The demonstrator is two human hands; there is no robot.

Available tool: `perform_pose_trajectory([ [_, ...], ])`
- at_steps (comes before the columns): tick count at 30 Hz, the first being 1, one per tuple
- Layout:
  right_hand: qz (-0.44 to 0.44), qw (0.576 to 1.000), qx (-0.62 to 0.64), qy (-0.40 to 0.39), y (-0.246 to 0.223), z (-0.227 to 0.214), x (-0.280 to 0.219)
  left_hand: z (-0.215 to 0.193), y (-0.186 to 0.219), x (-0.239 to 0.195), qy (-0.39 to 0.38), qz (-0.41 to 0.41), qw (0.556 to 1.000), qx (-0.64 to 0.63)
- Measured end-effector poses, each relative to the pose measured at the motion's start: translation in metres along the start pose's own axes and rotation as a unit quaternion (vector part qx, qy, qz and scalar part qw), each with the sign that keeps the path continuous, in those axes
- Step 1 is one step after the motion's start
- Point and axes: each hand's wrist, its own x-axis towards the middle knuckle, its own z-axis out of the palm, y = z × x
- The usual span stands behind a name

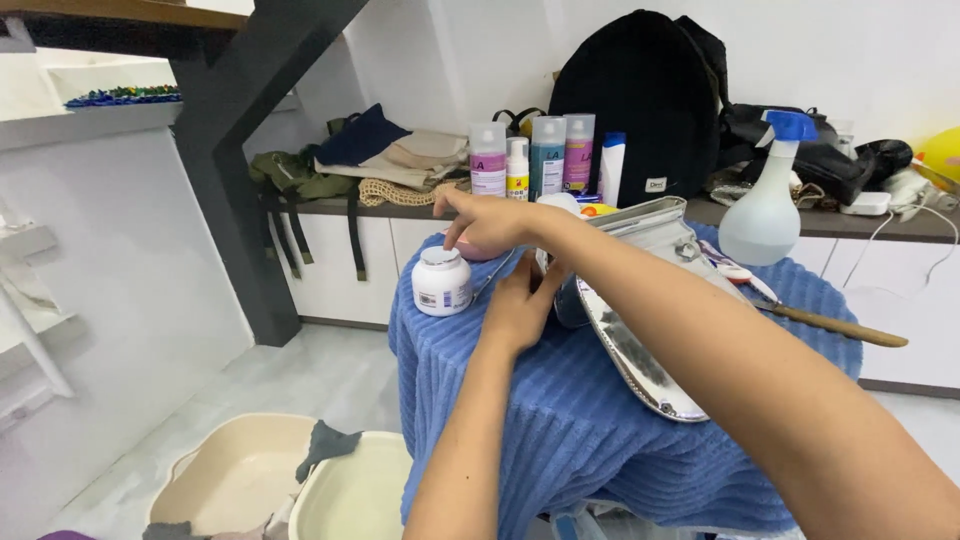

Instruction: Polishing a silver metallic component of a leather bag using a cleaning agent and manual rubbing.

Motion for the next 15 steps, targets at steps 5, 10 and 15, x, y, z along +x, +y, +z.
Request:
perform_pose_trajectory([
  [5,0.015,0.998,-0.053,0.001,0.014,0.006,0.017,0.001,-0.007,0.005,-0.009,-0.006,1.0,-0.003],
  [10,0.015,0.994,-0.106,-0.026,0.013,0.007,0.017,0.006,-0.022,0.013,-0.002,0.008,1.0,-0.01],
  [15,-0.045,0.993,-0.097,0.052,-0.002,0.0,-0.005,0.002,-0.007,0.007,-0.003,-0.003,1.0,-0.007],
])
